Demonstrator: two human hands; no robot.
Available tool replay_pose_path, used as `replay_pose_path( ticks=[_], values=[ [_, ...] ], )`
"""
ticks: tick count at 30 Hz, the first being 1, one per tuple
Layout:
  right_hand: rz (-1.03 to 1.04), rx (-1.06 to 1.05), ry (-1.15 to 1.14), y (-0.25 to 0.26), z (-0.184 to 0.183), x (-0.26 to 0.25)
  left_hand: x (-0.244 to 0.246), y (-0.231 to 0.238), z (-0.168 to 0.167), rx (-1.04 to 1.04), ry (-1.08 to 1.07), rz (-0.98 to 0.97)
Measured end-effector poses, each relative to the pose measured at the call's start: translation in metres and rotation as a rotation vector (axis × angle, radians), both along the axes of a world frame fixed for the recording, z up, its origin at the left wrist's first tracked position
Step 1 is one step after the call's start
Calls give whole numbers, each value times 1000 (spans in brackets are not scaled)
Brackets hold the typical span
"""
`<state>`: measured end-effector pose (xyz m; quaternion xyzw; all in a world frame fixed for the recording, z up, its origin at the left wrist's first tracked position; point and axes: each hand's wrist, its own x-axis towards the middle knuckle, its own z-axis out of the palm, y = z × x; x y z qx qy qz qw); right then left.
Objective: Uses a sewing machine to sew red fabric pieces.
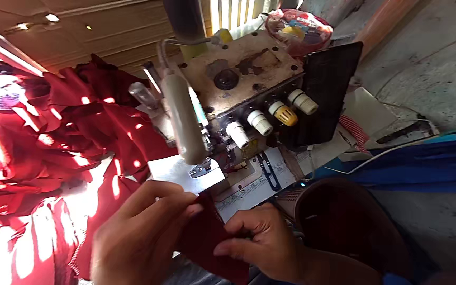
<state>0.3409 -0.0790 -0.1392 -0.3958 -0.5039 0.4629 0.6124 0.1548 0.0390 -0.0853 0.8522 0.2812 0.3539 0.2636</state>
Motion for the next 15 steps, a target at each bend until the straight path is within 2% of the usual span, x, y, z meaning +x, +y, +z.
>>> replay_pose_path(
  ticks=[2, 7, 15],
  values=[
    [-31, 1, 4, 5, -5, -7, -5, 13, -2, 14, 38, -3],
    [-136, -185, 95, 26, -37, -20, 6, 33, -29, 21, 205, 114],
    [-150, -172, 108, 23, -43, -21, 15, 19, -34, 71, 159, 312]
  ],
)
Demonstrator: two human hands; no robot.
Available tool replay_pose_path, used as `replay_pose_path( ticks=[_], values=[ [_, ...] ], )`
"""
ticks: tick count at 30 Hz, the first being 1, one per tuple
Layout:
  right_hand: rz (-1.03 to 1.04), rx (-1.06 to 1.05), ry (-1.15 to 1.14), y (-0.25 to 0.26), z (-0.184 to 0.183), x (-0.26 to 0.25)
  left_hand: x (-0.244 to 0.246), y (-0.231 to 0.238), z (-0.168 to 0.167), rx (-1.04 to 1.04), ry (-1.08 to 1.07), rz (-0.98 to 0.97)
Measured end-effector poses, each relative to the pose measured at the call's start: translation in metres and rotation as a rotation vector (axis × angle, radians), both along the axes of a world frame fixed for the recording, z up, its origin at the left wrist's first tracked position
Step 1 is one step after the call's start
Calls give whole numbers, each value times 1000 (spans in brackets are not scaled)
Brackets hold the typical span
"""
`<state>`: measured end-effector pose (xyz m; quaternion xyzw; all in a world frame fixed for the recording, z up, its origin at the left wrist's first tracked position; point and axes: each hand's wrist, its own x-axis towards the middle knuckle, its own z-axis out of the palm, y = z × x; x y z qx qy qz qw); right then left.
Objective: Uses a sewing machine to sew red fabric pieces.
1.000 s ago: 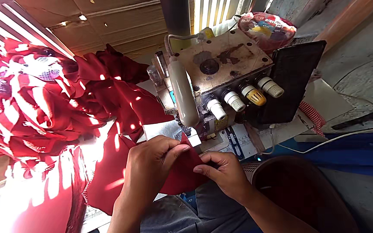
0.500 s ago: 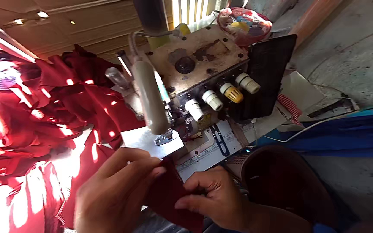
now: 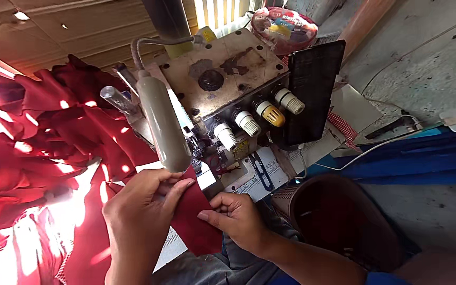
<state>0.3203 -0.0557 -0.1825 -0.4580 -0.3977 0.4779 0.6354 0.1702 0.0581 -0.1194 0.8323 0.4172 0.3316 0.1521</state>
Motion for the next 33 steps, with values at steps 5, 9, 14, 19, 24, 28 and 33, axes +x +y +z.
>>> replay_pose_path(
  ticks=[5, 9, 14, 19, 24, 28, 33],
  values=[
    [-16, 82, -41, 0, -7, 2, 4, -24, -1, 217, 111, 99],
    [21, 93, -32, -12, -4, 13, 14, -58, -9, 258, 120, 143],
    [82, 63, 67, -14, 1, 20, 19, -65, -29, 162, 56, 137],
    [104, 34, 108, -12, 7, 23, 22, -59, -30, 128, 4, 157],
    [189, 15, 84, -17, 9, 30, 18, -64, -26, 103, -8, 86],
    [192, 18, 68, -17, 10, 32, 16, -61, -28, 112, 20, 97],
    [138, 11, 79, -3, 10, 30, 16, -44, -27, 70, -13, 80]
  ],
)
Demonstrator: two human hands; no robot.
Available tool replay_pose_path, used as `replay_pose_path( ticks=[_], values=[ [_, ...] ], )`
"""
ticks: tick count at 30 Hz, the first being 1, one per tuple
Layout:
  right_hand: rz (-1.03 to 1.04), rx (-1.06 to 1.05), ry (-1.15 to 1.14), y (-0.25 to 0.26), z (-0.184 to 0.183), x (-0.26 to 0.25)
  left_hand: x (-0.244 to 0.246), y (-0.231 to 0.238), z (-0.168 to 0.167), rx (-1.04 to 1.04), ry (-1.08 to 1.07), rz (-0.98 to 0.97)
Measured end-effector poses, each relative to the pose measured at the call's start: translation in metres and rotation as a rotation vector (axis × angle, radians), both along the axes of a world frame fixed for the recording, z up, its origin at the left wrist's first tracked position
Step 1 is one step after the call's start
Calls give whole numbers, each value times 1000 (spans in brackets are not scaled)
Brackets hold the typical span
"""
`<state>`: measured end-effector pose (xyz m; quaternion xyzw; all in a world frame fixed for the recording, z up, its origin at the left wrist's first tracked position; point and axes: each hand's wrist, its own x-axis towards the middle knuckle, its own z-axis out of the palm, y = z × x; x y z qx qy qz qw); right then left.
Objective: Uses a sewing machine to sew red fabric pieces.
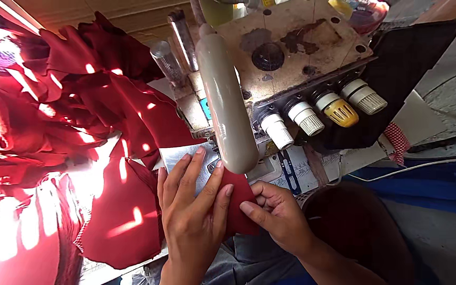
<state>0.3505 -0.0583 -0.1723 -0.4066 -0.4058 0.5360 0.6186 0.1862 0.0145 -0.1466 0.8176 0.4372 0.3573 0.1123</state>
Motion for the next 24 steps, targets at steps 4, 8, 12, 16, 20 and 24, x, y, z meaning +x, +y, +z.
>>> replay_pose_path(
  ticks=[4, 8, 12, 16, 20, 24],
  values=[
    [5, -16, -1, 0, -1, 0, -3, 7, 1, -28, -10, -40],
    [5, -19, -2, -3, 1, -1, -4, 7, 0, -11, 6, -40],
    [9, -25, -7, -4, 3, -2, -6, 9, 0, -5, 33, -56],
    [1, -39, -6, -1, 4, -5, -11, 19, -2, -10, 47, -79],
    [29, -100, -16, -3, 2, -7, -28, -1, -8, 58, -102, 27],
    [158, -214, 130, -19, 5, -2, -33, -69, -31, -404, -568, -21]
  ],
)
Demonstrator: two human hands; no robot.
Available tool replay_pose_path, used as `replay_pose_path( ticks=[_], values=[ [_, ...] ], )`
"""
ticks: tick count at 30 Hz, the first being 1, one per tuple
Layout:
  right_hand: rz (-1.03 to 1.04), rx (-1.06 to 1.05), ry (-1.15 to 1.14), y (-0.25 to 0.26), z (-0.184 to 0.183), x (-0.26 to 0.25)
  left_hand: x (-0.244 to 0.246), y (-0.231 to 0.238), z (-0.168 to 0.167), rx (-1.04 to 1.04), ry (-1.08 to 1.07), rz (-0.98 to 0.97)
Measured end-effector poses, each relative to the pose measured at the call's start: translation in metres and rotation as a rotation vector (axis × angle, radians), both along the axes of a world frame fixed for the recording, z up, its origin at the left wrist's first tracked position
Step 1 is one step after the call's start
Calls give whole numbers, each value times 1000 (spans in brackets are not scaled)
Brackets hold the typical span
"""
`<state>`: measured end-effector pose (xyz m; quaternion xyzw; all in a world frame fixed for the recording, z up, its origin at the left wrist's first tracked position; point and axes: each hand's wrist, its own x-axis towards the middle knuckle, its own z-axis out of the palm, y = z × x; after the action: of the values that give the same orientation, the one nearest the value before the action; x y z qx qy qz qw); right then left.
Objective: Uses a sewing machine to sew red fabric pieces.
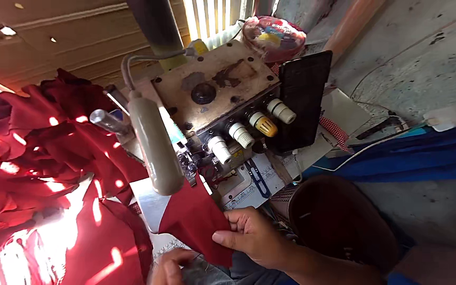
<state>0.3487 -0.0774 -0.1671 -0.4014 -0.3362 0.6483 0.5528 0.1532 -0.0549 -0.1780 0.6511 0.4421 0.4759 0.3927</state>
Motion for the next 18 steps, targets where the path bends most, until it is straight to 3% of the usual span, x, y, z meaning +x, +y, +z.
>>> replay_pose_path(
  ticks=[2, 4, 5, 7, 9, 11, 14, 18],
  values=[
    [46, -74, 165, -6, 8, -1, 8, -30, -9, -533, -382, -194],
    [73, -119, 262, -9, 15, -3, 15, -36, -9, -864, -755, -285],
    [75, -120, 285, -9, 17, -4, 16, -34, -5, -913, -912, -268],
    [63, -107, 282, -7, 18, -6, 12, -24, 6, -787, -1052, -97],
    [42, -110, 248, -6, 14, -6, 2, -15, 14, -497, -959, 127],
    [18, -117, 208, -5, 7, -9, -16, -7, 16, -258, -615, 226],
    [-52, -84, 110, -5, -7, -16, -34, 0, 4, -155, -306, 298],
    [-182, -11, -90, -6, -11, -21, -32, 5, 1, 67, -118, 342]
  ],
)
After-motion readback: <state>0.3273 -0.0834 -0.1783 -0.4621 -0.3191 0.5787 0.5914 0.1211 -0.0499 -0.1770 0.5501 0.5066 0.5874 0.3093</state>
